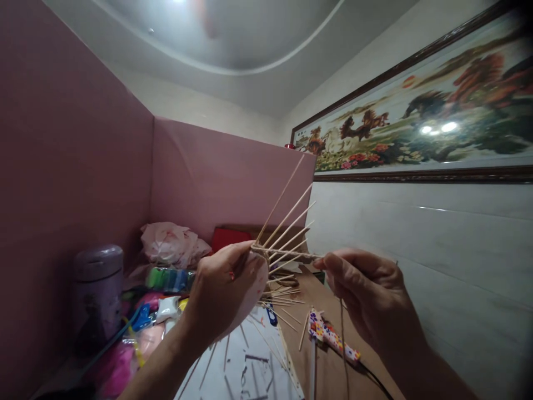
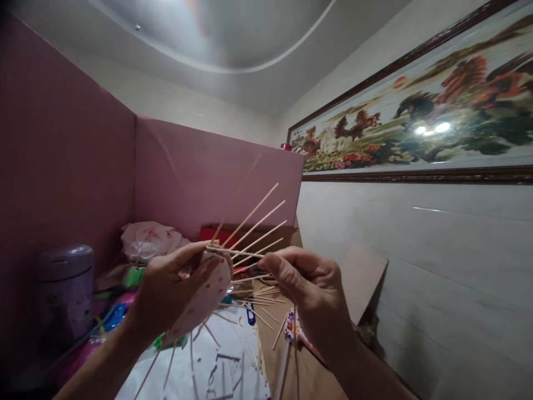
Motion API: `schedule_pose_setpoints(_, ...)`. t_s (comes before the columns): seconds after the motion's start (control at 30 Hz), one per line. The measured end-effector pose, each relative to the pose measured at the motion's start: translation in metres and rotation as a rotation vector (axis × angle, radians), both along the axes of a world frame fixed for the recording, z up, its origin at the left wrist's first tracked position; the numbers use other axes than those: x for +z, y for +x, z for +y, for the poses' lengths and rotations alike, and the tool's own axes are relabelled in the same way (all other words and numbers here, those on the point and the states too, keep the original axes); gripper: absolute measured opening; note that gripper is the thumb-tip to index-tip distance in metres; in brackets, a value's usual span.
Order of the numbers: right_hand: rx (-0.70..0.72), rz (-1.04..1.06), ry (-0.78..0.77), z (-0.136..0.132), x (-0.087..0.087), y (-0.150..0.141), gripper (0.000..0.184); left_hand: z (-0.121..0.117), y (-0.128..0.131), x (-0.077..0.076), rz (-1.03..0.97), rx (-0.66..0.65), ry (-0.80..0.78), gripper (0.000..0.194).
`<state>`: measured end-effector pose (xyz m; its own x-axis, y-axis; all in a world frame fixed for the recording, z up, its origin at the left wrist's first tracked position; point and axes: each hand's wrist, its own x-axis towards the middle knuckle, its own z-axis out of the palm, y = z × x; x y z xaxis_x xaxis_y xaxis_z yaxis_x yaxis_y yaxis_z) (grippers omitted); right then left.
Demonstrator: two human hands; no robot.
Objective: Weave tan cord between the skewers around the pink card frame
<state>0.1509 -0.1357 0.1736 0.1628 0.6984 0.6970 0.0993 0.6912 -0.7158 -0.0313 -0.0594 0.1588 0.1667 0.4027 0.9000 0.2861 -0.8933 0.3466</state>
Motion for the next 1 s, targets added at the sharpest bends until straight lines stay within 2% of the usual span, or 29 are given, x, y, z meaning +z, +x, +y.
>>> schedule_pose_setpoints(0.3,0.020,0.035,0.085,0.002,0.019,-0.011,0.011,-0.002,0.002,0.000,0.203,-0.109,-0.153,0.020)
schedule_pose_setpoints(0.47,0.031,0.039,0.084,0.007,0.014,-0.010,0.010,0.000,-0.002,0.002,0.171,-0.148,-0.263,0.022)
schedule_pose_setpoints(0.6,0.024,0.061,0.111,0.009,0.014,-0.006,0.009,0.001,-0.005,0.001,0.083,-0.185,-0.334,0.032)
schedule_pose_setpoints(0.77,-0.037,0.042,0.107,0.012,0.028,-0.007,0.009,-0.003,-0.004,0.000,0.142,-0.170,-0.361,0.018)
schedule_pose_setpoints(0.83,-0.002,0.018,0.088,0.016,0.037,-0.014,0.011,-0.005,-0.003,0.001,0.173,-0.163,-0.360,0.016)
schedule_pose_setpoints(1.0,0.215,-0.031,-0.006,0.028,0.062,-0.038,0.017,-0.006,0.000,-0.001,0.185,-0.150,-0.359,0.020)
